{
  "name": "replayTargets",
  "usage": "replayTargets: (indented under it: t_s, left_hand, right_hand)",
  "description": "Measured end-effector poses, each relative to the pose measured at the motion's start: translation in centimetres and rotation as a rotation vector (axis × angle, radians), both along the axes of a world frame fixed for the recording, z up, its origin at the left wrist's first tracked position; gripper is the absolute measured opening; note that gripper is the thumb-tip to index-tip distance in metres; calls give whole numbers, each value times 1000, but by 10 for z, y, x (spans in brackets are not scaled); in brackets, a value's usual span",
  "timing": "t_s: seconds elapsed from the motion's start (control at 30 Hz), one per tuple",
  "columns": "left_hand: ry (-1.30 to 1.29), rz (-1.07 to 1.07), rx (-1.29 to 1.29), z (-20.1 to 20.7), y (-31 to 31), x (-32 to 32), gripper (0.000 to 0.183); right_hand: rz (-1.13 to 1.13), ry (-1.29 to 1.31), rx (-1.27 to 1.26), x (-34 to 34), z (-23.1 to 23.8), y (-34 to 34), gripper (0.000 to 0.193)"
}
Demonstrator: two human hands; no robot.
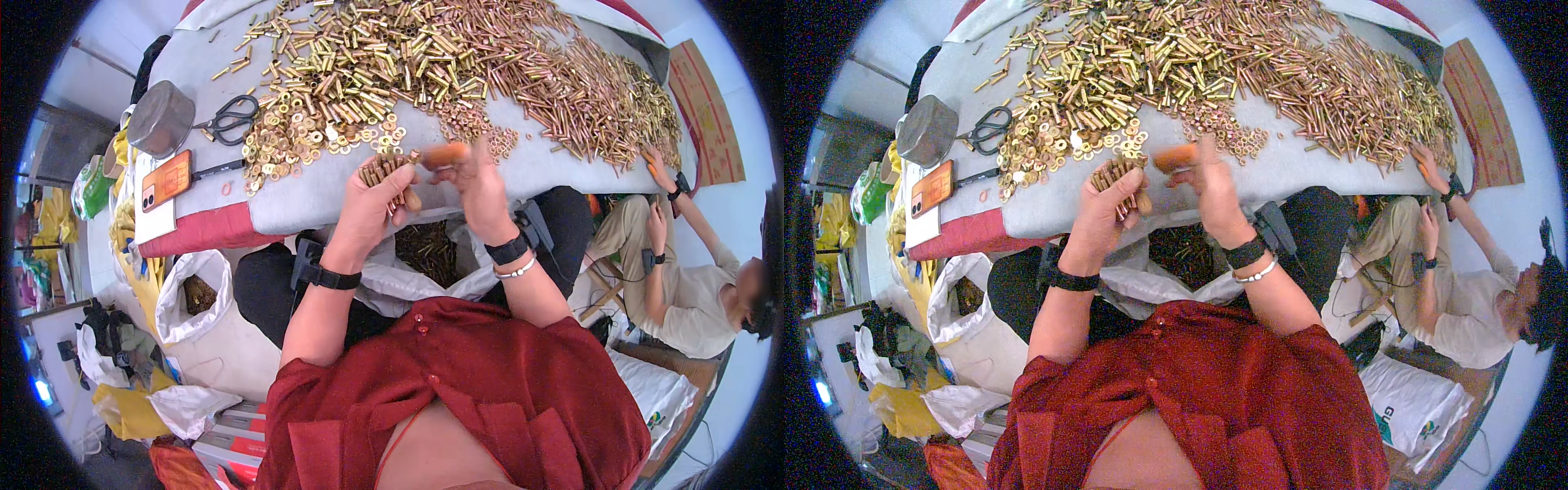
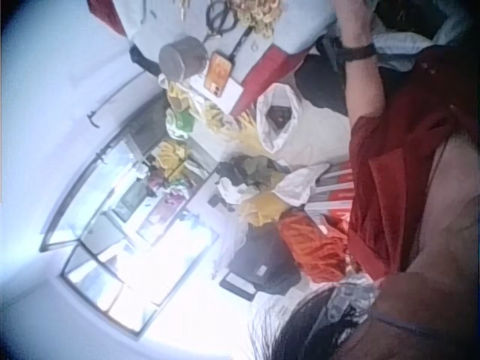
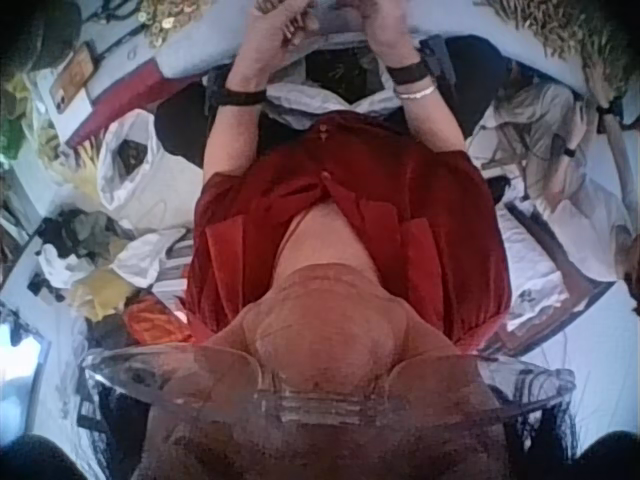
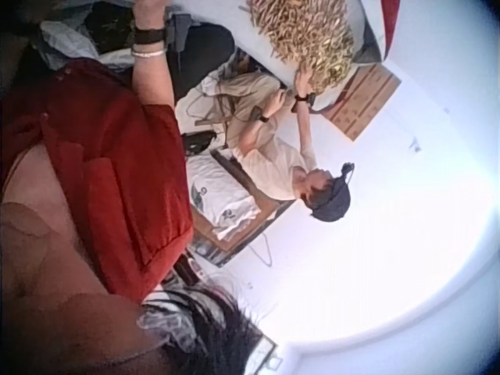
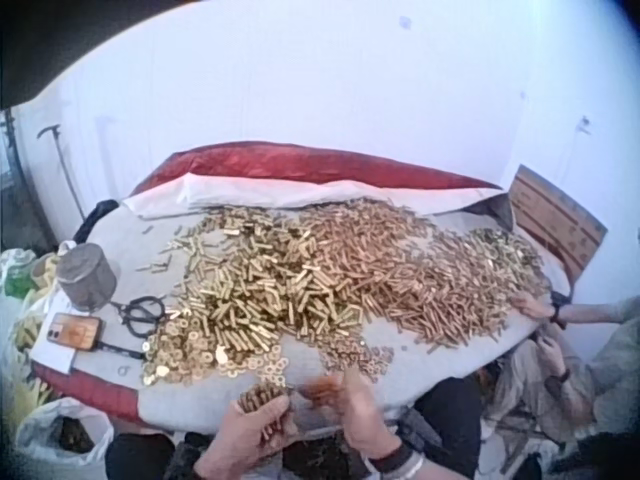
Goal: Sorting small brass shell casings and metal components into groups on a table.
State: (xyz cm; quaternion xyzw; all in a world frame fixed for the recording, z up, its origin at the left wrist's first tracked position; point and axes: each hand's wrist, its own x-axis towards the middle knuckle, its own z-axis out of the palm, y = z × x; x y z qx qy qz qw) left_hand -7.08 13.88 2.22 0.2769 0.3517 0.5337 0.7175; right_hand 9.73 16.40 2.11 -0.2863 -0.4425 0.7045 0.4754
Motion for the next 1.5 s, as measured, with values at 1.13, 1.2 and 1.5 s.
replayTargets:
  t_s: [1.13,1.2,1.5]
  left_hand:
    - [-24,-187,-287,-4,-3,4,24]
    - [4,-83,-293,-5,-2,4,22]
    - [38,-14,-206,6,-2,5,19]
  right_hand:
    - [-600,-1239,702,35,-10,73,24]
    - [-535,-1146,656,32,-10,60,22]
    - [-323,-974,745,13,14,22,21]
